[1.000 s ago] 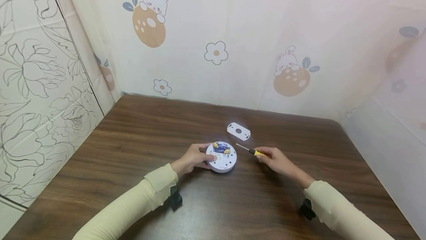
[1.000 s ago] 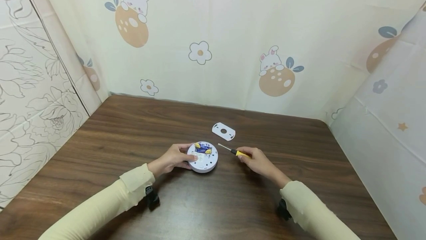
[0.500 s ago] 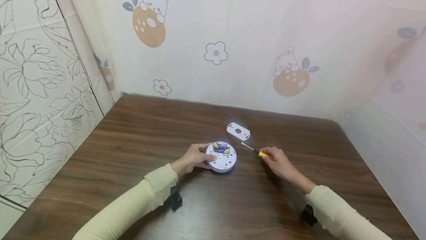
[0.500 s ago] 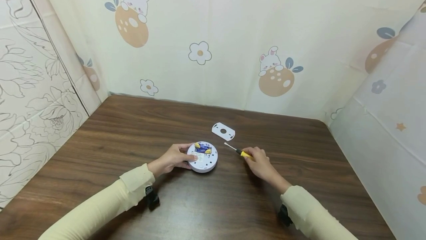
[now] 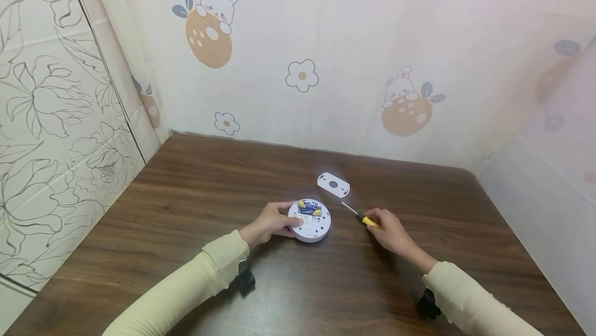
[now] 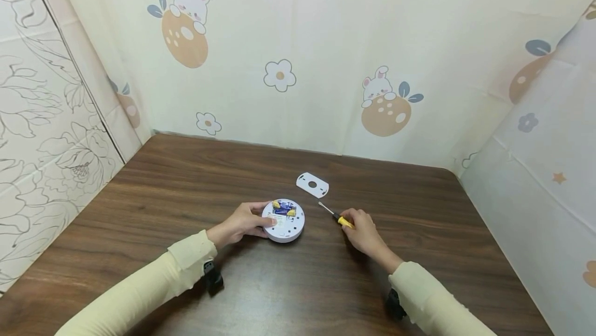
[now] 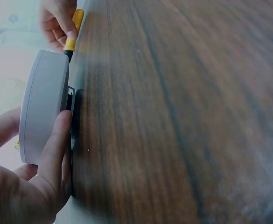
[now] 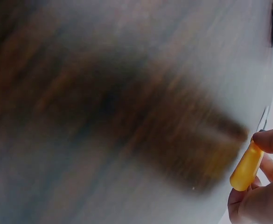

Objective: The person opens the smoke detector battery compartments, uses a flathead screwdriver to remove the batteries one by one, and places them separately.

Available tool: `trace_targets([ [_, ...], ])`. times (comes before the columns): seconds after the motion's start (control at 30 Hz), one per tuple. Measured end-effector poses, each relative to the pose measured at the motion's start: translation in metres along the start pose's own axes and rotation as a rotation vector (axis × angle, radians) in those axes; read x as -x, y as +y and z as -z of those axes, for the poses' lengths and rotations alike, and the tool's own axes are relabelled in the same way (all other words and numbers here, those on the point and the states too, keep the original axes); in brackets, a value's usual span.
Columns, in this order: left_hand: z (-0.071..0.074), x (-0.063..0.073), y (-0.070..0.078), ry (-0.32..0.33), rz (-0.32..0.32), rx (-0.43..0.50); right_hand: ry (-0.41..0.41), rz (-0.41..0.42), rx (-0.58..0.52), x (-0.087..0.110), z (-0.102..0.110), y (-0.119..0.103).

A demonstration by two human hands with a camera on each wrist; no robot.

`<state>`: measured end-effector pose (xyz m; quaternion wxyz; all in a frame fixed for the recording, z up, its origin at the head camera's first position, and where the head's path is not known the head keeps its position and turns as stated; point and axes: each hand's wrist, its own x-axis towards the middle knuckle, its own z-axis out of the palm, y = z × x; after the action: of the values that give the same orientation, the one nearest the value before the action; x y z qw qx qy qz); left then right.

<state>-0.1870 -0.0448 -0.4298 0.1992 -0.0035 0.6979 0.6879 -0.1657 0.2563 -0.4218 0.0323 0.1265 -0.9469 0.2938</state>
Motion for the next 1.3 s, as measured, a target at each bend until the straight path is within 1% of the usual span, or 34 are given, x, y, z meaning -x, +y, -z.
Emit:
trace_targets([
  [0.27, 0.0002, 0.0, 0.0008, 0.002, 0.01, -0.002, 0.002, 0.0, -0.008, -0.0011, -0.0021, 0.0018],
  [0.83, -0.0001, -0.0002, 0.0019, 0.009, 0.022, -0.015, -0.031, -0.044, -0.017, -0.0045, -0.0027, 0.0013],
  [1.03, 0.0002, -0.0007, 0.0016, 0.008, 0.023, -0.023, -0.044, -0.039, -0.012, -0.0062, -0.0017, 0.0019],
  [1.3, 0.0, -0.0012, 0.0005, 0.008, 0.03, -0.005, -0.059, -0.033, -0.028, -0.0069, 0.0005, 0.0023],
])
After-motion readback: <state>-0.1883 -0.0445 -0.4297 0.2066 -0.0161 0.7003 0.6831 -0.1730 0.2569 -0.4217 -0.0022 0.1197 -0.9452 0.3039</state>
